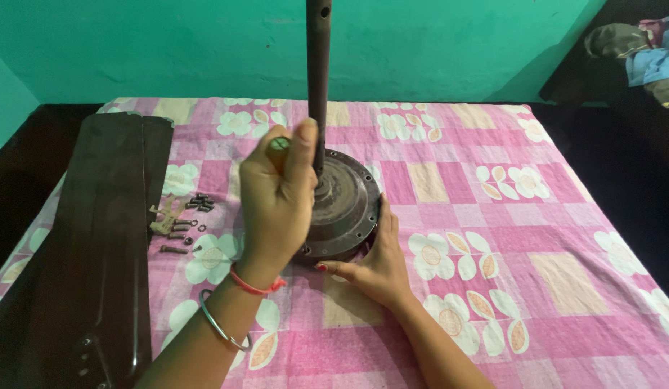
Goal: The person disassembles a ceiling fan motor housing, removes the central shaft, and then reassembles the unit by inserting the shaft back into the stator and securing the housing with screws using a screwdriver.
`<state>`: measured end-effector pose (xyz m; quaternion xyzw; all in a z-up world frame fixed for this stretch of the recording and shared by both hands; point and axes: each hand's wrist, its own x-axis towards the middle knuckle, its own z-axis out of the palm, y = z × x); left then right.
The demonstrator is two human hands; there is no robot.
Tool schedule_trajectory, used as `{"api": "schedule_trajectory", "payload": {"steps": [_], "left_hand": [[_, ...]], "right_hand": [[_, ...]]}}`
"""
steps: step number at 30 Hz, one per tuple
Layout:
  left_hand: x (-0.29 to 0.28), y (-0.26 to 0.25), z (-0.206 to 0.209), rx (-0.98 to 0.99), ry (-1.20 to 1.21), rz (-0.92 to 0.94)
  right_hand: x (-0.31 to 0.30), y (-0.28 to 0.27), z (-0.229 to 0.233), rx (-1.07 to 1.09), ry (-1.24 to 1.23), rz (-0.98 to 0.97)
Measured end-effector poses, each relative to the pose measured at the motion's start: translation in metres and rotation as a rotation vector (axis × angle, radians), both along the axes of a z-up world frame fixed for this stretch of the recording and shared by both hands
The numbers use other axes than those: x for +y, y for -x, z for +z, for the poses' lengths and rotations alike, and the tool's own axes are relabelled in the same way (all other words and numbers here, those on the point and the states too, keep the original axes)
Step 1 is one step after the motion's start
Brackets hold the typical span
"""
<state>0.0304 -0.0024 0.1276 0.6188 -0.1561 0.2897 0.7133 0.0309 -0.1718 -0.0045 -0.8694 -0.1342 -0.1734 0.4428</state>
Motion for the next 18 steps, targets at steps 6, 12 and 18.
{"api": "schedule_trajectory", "payload": {"steps": [6,12,18], "left_hand": [[0.009,-0.007,-0.002,0.051,0.148,0.024],[0.03,-0.014,-0.012,0.102,0.357,0.093],[0.051,-0.012,-0.024,0.149,0.509,0.118]], "right_hand": [[0.001,0.0,0.001,-0.01,-0.004,0.001],[0.002,0.0,0.001,0.0,-0.006,0.006],[0.002,0.0,0.001,0.047,-0.071,0.026]]}}
